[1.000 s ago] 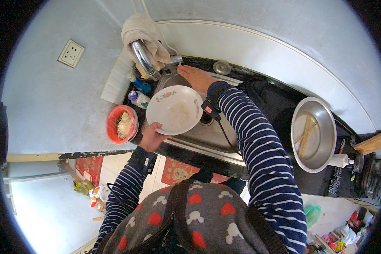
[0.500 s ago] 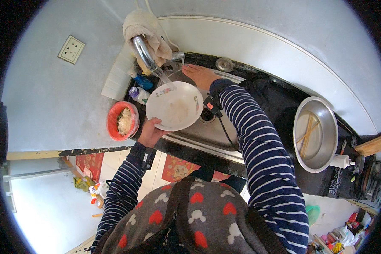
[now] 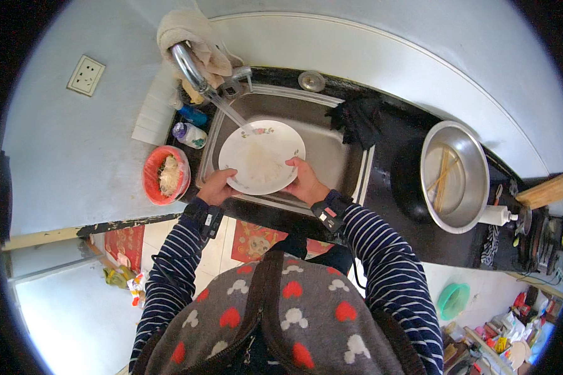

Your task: The person washes a plate, chopsticks, and a metal bowl in a kitchen sink using dish soap and a sponge, then rinses each item and wipes the countertop and sink area with a cloth.

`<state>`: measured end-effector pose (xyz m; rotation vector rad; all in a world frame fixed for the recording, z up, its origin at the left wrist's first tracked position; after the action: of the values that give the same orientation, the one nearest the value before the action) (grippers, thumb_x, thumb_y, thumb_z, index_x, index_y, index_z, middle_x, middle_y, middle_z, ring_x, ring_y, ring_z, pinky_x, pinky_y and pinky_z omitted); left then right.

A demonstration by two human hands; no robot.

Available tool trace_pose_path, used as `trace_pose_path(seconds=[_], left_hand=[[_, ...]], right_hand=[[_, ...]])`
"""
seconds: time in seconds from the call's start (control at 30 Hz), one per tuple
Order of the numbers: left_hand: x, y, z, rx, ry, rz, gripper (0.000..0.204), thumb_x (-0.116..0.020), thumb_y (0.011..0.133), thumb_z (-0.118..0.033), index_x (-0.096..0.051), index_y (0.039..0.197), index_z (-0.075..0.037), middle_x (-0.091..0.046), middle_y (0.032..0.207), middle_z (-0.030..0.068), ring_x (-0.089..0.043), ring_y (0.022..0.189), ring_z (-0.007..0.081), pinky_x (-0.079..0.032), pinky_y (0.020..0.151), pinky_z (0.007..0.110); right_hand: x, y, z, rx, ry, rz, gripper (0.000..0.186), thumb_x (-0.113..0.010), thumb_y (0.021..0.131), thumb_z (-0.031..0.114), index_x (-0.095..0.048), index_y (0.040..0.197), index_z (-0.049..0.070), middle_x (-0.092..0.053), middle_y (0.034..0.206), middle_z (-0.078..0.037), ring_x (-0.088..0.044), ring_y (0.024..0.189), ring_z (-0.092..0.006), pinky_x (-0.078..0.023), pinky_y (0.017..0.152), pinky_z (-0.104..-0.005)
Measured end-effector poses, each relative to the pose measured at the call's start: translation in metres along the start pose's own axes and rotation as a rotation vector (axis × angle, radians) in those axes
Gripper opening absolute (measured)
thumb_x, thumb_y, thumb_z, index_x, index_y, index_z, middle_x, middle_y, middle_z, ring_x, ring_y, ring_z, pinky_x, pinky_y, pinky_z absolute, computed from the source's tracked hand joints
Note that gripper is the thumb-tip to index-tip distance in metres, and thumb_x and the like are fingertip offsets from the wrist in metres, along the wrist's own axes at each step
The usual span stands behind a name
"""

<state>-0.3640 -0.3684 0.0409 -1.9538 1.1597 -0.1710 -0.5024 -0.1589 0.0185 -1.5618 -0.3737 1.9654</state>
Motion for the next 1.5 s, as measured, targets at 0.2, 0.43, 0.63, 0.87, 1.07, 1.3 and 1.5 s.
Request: trace_pose_path(seconds=[0.2,0.43,0.63,0.87,1.07,1.3,1.5], left_hand=[[-0.043,-0.02,-0.02,-1.048,1.65,-0.309,0.05,-0.052,0.097,-0.026,-0.049,0.143,-0.007,-0.063,0.131,0.0209,-0.055,0.126,0.0454,-0.038,0.111,0.058],[-0.099,-0.04,0.024,-0.462,1.249,0.493,0.058,-0.029,0.107,-0.049,-0.039,0.156,-0.019,-0.041,0.158,0.0141,-0.04,0.144,0.0337,-0.026,0.118,0.057],[-0.035,-0.007,-0.001,-0.487,2.136,0.369,0.057,-0.03,0.106,-0.046,-0.041,0.154,-0.017,-0.03,0.165,0.0081,-0.025,0.153,0.0271,-0.017,0.121,0.058],[-0.031,0.007,-0.01,-0.589,2.224,0.157,0.062,-0.032,0.104,-0.049,-0.036,0.157,-0.016,-0.026,0.166,0.0115,-0.017,0.155,0.0319,-0.007,0.123,0.057],[-0.063,0.02,0.013,-0.428,1.771,0.584,0.068,-0.035,0.106,-0.05,-0.024,0.161,-0.011,-0.017,0.167,0.0188,-0.015,0.154,0.0376,-0.01,0.126,0.042],[-0.066,0.018,0.014,-0.581,1.427,0.844,0.07,-0.038,0.106,-0.048,-0.02,0.161,-0.009,-0.02,0.166,0.0198,-0.018,0.154,0.0319,-0.01,0.126,0.043],[-0.011,0.041,-0.041,-0.862,2.242,0.118,0.072,-0.053,0.1,-0.034,-0.022,0.161,-0.012,-0.031,0.16,0.0233,-0.027,0.15,0.0368,-0.013,0.125,0.05]], right_hand=[[0.001,-0.017,-0.031,0.054,0.068,-0.067,0.066,-0.049,0.087,0.021,-0.033,0.148,0.002,-0.046,0.148,-0.022,-0.049,0.134,-0.042,-0.041,0.112,-0.0607],[0.017,0.001,-0.034,0.139,-0.08,-0.367,0.058,-0.049,0.088,0.02,-0.041,0.141,0.001,-0.054,0.137,-0.02,-0.058,0.12,-0.0391,-0.048,0.102,-0.0611],[0.001,-0.014,-0.034,0.3,-0.137,-0.236,0.056,-0.051,0.086,0.014,-0.04,0.138,0.0,-0.054,0.132,-0.021,-0.061,0.117,-0.041,-0.054,0.095,-0.0621],[-0.014,-0.027,-0.038,0.32,-0.186,-0.269,0.06,-0.051,0.082,0.009,-0.037,0.141,0.002,-0.051,0.135,-0.022,-0.06,0.116,-0.046,-0.055,0.092,-0.0643],[-0.006,-0.021,-0.035,0.262,-0.169,-0.319,0.058,-0.051,0.081,0.008,-0.039,0.138,0.0,-0.054,0.126,-0.022,-0.064,0.106,-0.0438,-0.057,0.09,-0.0632],[0.006,-0.003,-0.028,0.324,-0.259,-0.315,0.066,-0.05,0.078,0.008,-0.036,0.143,0.008,-0.055,0.124,-0.019,-0.063,0.105,-0.0403,-0.059,0.081,-0.0625],[0.006,-0.006,-0.029,0.32,-0.199,-0.315,0.063,-0.048,0.08,0.004,-0.036,0.141,0.002,-0.053,0.13,-0.022,-0.063,0.111,-0.0429,-0.058,0.088,-0.0603]])
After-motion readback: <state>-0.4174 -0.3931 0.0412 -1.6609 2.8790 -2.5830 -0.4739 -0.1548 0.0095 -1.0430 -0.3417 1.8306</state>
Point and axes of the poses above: each hand's wrist, its own y-axis towards the middle knuckle, its own x-axis out of the back of the hand, z = x × y, the point moved 3 cm from there along y, towards the middle knuckle
